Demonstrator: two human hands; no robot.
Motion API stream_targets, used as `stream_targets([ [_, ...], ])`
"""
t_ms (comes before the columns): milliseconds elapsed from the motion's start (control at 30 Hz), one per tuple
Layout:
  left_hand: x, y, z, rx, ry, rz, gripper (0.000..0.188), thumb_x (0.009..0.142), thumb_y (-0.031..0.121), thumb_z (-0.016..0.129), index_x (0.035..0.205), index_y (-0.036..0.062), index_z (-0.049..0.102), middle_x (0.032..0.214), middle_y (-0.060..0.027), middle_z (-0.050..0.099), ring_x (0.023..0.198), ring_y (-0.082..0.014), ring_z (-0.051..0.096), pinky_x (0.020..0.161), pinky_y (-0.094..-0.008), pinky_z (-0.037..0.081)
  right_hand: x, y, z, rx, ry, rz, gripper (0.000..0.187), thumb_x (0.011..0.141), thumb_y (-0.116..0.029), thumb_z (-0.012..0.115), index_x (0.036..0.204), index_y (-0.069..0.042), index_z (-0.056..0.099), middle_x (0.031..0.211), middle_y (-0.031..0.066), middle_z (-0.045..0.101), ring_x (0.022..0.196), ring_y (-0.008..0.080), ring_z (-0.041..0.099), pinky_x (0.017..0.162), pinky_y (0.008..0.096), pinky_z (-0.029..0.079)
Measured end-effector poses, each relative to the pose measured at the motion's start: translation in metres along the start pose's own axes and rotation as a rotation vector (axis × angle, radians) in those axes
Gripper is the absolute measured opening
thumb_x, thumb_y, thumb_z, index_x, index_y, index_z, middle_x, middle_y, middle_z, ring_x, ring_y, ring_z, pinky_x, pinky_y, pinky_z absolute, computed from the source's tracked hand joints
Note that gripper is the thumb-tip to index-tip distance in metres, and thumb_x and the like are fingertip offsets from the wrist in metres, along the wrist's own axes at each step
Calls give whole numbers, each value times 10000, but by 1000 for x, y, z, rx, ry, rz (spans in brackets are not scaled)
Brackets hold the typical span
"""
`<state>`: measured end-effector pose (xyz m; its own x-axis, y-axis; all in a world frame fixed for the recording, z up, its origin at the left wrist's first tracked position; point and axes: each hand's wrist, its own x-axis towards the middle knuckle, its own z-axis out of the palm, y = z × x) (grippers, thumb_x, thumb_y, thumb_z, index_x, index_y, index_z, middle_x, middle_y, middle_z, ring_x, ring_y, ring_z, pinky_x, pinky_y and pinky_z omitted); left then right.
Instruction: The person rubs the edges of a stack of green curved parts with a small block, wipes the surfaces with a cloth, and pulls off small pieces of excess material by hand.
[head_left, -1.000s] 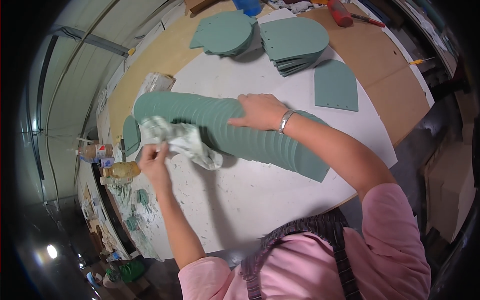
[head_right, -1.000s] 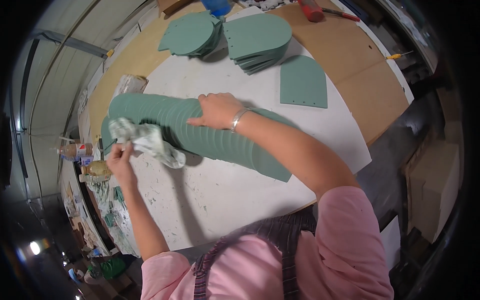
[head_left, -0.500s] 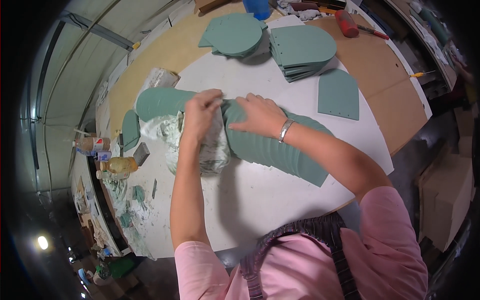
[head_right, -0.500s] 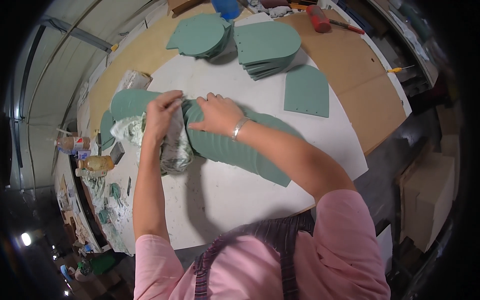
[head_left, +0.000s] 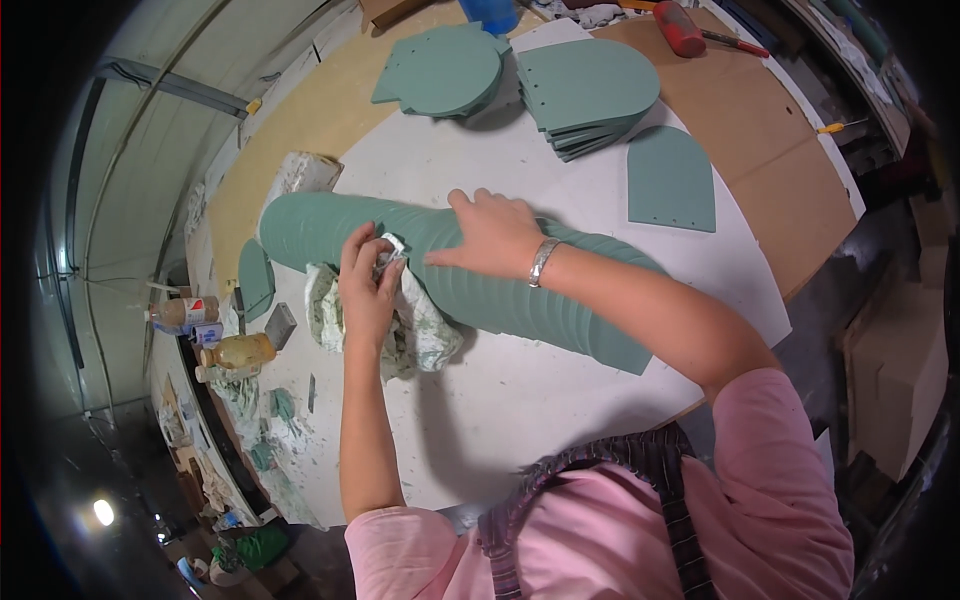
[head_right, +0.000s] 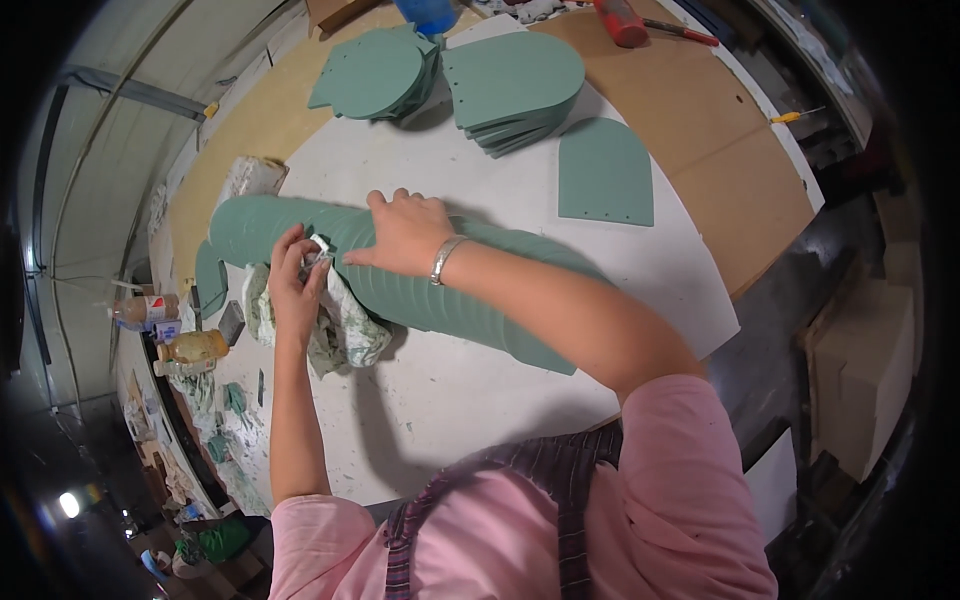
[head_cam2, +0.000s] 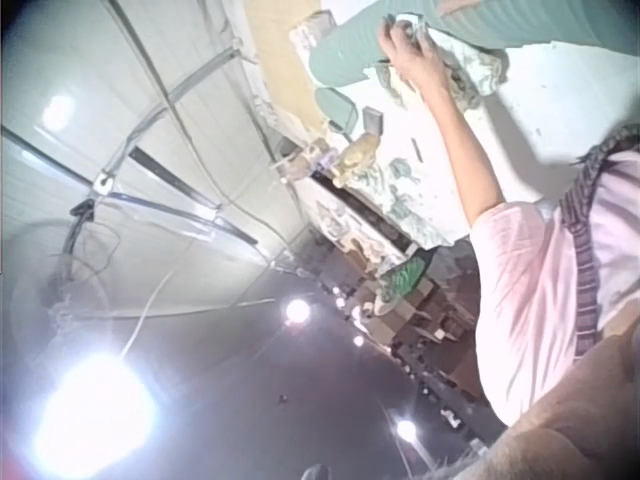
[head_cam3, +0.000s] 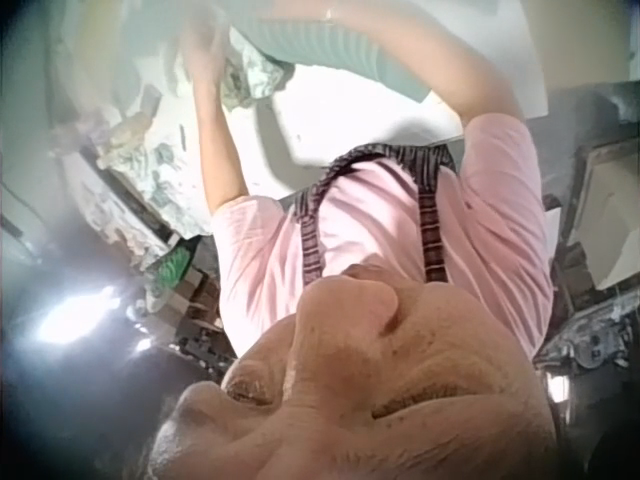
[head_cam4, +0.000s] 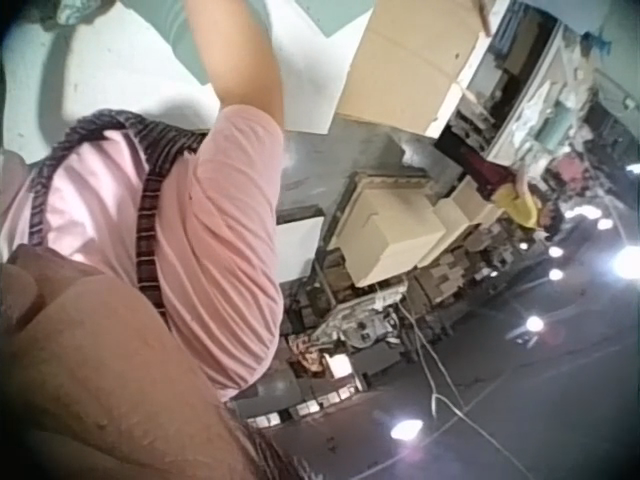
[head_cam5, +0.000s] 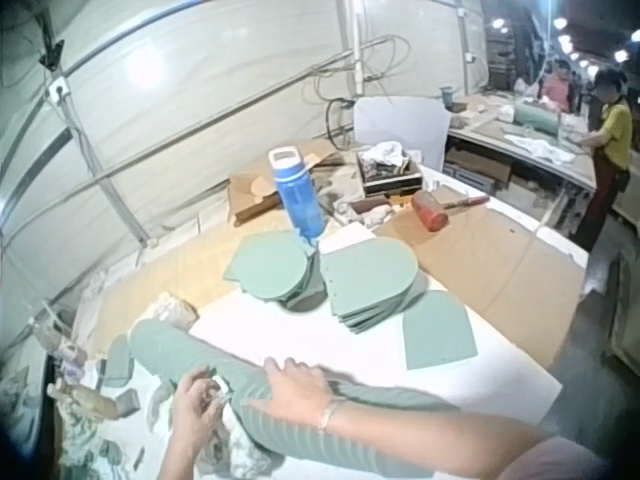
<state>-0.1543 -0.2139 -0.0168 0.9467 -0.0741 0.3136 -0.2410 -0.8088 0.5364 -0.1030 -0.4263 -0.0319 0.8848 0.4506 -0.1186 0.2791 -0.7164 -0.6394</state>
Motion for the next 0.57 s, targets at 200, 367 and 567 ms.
stream_targets([
  [200, 21, -2, -6, -54, 3, -114, 79, 830, -44, 677, 904, -18, 682, 900, -99, 636, 857, -188, 637, 772, -308, 508, 7, 6, 11, -11, 106, 19, 768, 737, -628, 734, 1144, 6, 586, 1048, 197, 644, 1001, 360, 634, 876, 461, 490],
  [367, 61, 13, 16, -108, -147, 107, 145, 787, -7, 717, 930, 16, 716, 889, -91, 656, 811, -261, 614, 743, -346, 489, 7, 4, 5, 16, 110, 36, 712, 718, -592, 761, 1089, 0, 624, 1017, 175, 671, 977, 340, 652, 865, 452, 493],
  [567, 55, 1, 15, 227, -276, 91, 193, 776, 179, 765, 966, 205, 786, 916, -18, 662, 949, -259, 581, 803, -424, 446, 4, 11, -5, 111, 6, 96, 609, 697, -534, 788, 1010, -22, 680, 979, 161, 717, 962, 315, 680, 854, 436, 490],
])
